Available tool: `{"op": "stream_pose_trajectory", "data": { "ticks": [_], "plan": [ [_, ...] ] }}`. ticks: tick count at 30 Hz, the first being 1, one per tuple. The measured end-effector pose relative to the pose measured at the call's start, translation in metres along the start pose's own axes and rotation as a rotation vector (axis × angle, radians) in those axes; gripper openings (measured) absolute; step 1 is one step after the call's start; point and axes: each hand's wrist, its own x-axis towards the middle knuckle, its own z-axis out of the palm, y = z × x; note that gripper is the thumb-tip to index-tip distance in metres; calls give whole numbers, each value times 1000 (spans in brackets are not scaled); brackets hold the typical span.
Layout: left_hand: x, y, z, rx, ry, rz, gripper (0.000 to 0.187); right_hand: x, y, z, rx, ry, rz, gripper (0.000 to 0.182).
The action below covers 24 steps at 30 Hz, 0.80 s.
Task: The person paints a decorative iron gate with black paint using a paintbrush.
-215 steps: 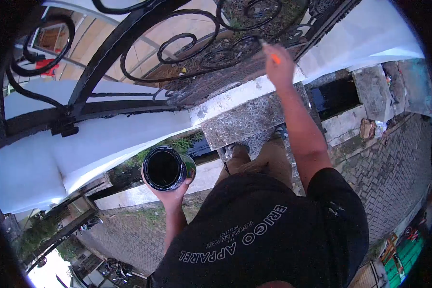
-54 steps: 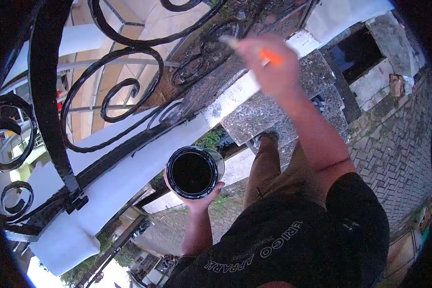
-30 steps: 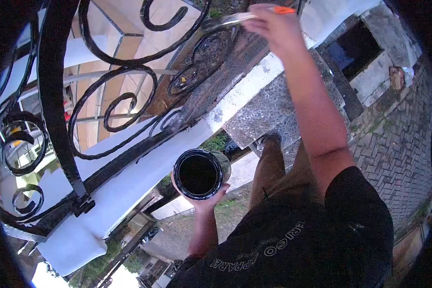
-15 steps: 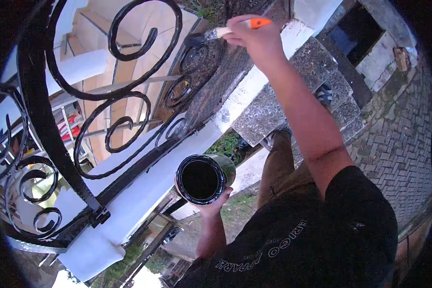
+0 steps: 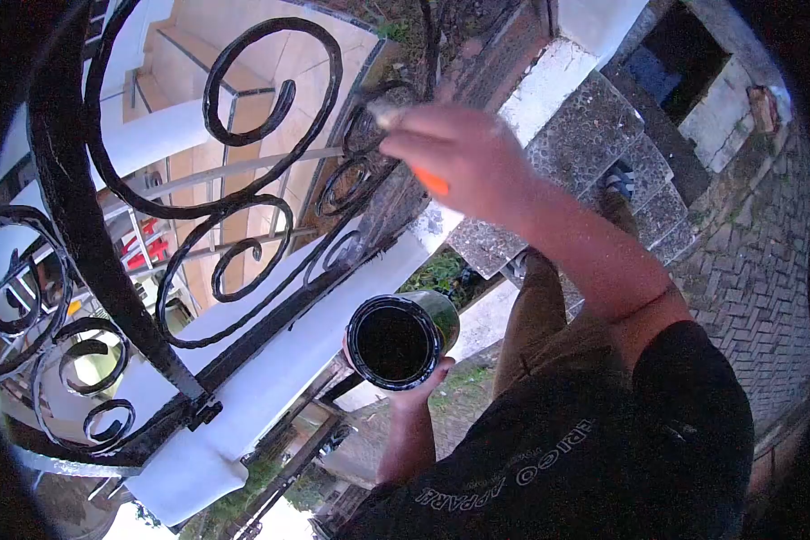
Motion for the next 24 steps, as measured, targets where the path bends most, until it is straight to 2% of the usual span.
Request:
{"op": "stream_pose_trajectory", "data": {
  "ticks": [3,4,5,7,9,11,13,15,16,17,18,20,24],
  "plan": [
    [0,3,-3,-59,-51,-71,138,-11,18,3,-50,-45,-99,30],
    [1,2,-5,-28,-49,-60,138,-17,17,-3,-18,-119,-54,28],
    [1,1,-5,2,-42,-54,138,-17,21,-5,-17,-117,-59,28],
    [0,-8,-6,-16,-35,-41,138,-16,24,-11,4,24,-99,27],
    [-1,-12,-5,-38,-32,-25,139,-15,24,-10,-10,7,-107,29],
    [2,-12,-4,-14,-29,28,138,-22,23,-6,-53,-201,-107,32],
    [7,1,-1,-93,-17,-34,137,-34,29,-10,-3,-163,-94,32],
    [8,-2,-9,84,-104,56,137,-36,33,-10,59,-137,-81,32],
    [8,0,-6,84,-102,53,137,-29,36,-10,62,-36,-35,32],
    [6,3,-3,-4,-53,0,137,-24,36,-9,66,65,13,31],
    [6,7,1,-92,-5,-51,137,-22,32,-1,67,62,15,31],
    [10,7,5,-94,-2,-28,134,-12,21,21,-46,4,-52,29],
    [12,7,4,-86,17,50,123,-2,-8,13,30,-158,-151,31]
  ]
}}
